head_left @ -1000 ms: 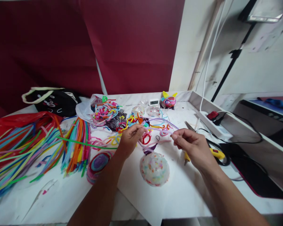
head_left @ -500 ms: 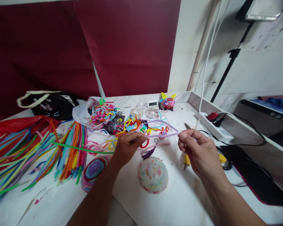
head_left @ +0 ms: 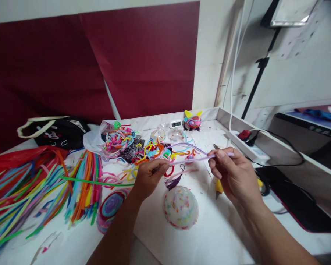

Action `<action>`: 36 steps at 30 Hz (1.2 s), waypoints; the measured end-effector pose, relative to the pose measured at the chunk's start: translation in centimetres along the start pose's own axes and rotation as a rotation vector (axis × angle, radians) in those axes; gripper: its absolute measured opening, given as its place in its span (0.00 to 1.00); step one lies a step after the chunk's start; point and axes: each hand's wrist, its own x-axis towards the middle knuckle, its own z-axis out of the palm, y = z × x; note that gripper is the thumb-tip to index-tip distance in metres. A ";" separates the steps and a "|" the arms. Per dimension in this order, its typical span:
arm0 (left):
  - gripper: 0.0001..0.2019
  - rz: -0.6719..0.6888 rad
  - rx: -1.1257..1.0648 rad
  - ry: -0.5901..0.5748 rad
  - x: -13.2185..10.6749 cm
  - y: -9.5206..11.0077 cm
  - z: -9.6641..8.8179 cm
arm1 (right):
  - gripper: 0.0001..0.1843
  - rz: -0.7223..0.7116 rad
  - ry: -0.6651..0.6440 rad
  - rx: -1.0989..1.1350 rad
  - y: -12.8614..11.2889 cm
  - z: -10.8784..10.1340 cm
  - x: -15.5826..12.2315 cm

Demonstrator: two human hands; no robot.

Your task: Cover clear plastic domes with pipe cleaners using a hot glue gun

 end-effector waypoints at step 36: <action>0.12 0.024 0.100 -0.077 -0.1 -0.5 0.1 | 0.12 -0.014 0.022 0.050 1.0 -0.6 1.3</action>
